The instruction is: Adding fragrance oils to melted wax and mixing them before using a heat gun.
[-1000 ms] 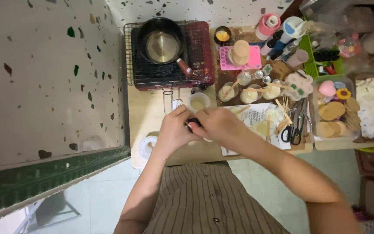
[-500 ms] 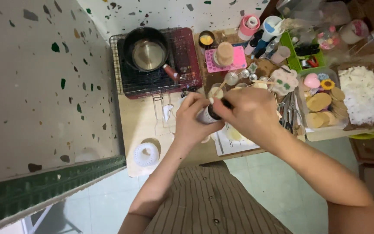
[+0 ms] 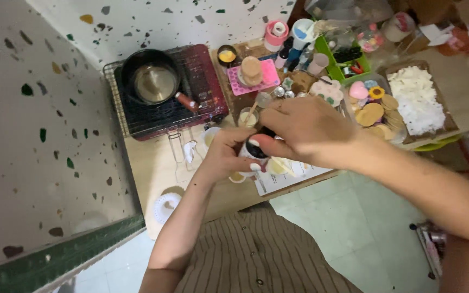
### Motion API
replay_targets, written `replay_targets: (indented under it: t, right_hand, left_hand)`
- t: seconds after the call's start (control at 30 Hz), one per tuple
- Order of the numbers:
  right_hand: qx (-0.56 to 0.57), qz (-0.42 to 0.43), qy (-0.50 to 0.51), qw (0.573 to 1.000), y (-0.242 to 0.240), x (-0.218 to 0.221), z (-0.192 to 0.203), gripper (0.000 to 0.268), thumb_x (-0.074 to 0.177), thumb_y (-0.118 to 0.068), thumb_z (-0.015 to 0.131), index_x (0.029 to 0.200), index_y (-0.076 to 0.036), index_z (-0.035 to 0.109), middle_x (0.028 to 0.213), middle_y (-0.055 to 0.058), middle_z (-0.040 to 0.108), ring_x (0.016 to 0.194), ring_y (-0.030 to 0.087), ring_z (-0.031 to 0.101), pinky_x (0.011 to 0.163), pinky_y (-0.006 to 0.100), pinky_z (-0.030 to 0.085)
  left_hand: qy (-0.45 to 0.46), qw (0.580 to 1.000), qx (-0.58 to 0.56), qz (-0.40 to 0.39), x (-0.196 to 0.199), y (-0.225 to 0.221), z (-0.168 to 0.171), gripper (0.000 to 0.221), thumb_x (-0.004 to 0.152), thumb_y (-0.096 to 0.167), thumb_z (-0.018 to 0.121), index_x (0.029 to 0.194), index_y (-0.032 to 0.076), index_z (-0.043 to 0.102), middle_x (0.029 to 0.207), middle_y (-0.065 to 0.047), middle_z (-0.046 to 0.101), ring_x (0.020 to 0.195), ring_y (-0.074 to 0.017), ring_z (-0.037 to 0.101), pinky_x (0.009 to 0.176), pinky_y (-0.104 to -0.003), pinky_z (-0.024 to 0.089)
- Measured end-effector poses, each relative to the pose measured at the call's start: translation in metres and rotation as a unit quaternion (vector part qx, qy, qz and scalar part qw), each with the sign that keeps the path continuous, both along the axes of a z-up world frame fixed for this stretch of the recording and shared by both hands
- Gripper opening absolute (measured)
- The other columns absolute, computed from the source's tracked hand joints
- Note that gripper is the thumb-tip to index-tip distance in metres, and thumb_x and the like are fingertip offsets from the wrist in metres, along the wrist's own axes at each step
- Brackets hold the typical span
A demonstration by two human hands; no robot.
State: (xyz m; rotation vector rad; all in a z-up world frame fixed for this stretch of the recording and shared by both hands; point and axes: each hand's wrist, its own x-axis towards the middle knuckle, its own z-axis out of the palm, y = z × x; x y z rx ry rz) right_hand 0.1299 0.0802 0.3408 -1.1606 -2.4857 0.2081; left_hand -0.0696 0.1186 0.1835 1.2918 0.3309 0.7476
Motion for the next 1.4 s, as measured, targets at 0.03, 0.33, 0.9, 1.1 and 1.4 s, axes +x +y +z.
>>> replay_targets:
  t: [0.03, 0.33, 0.9, 1.1, 1.4]
  right_hand:
    - [0.006, 0.035, -0.024, 0.999, -0.002, -0.001, 0.013, 0.027, 0.091, -0.024, 0.075, 0.091, -0.002, 0.061, 0.078, 0.014, 0.059, 0.073, 0.038, 0.061, 0.061, 0.049, 0.048]
    - [-0.051, -0.004, -0.053, 0.997, -0.019, 0.02, 0.026, 0.035, 0.096, -0.018, 0.073, 0.128, -0.014, 0.06, 0.116, 0.003, 0.062, 0.103, 0.031, 0.068, 0.081, 0.043, 0.055]
    - [-0.022, 0.037, -0.005, 0.999, -0.062, 0.072, 0.035, 0.052, 0.063, 0.01, 0.068, 0.114, 0.001, 0.066, 0.12, 0.015, 0.063, 0.11, 0.037, 0.064, 0.084, 0.043, 0.056]
    - [-0.057, 0.091, 0.097, 0.989, -0.086, 0.114, 0.028, 0.051, 0.067, 0.011, 0.069, 0.117, 0.0, 0.067, 0.123, 0.01, 0.066, 0.122, 0.03, 0.063, 0.095, 0.039, 0.058]
    - [-0.109, -0.451, 0.22, 0.858, -0.103, 0.266, -0.271, 0.033, 0.079, -0.003, 0.079, 0.11, -0.002, 0.07, 0.102, 0.012, 0.074, 0.088, 0.023, 0.073, 0.078, 0.036, 0.059]
  left_hand:
    - [-0.042, 0.997, -0.053, -0.037, 0.001, 0.003, 0.005, 0.042, 0.076, 0.001, 0.084, 0.115, -0.005, 0.072, 0.1, -0.005, 0.073, 0.086, -0.0138, 0.072, 0.071, -0.028, 0.061]
    - [0.049, 0.962, 0.25, 0.095, 0.016, 0.017, 0.016, 0.05, 0.068, 0.011, 0.091, 0.113, 0.0, 0.073, 0.092, -0.008, 0.071, 0.081, -0.0174, 0.068, 0.072, -0.031, 0.052]
    - [0.043, 0.969, 0.242, -0.023, 0.077, 0.014, 0.016, 0.055, 0.067, 0.019, 0.092, 0.115, 0.001, 0.072, 0.106, -0.011, 0.073, 0.099, -0.0235, 0.07, 0.09, -0.034, 0.053]
    - [-0.013, 0.956, 0.18, -0.23, 0.115, 0.025, 0.003, 0.059, 0.071, 0.026, 0.092, 0.118, -0.002, 0.071, 0.115, -0.013, 0.073, 0.107, -0.0257, 0.07, 0.097, -0.035, 0.054]
    - [-0.018, 0.972, 0.196, -0.13, 0.111, 0.013, 0.005, 0.063, 0.072, 0.042, 0.09, 0.12, 0.004, 0.075, 0.117, -0.009, 0.077, 0.113, -0.0221, 0.073, 0.101, -0.038, 0.058]
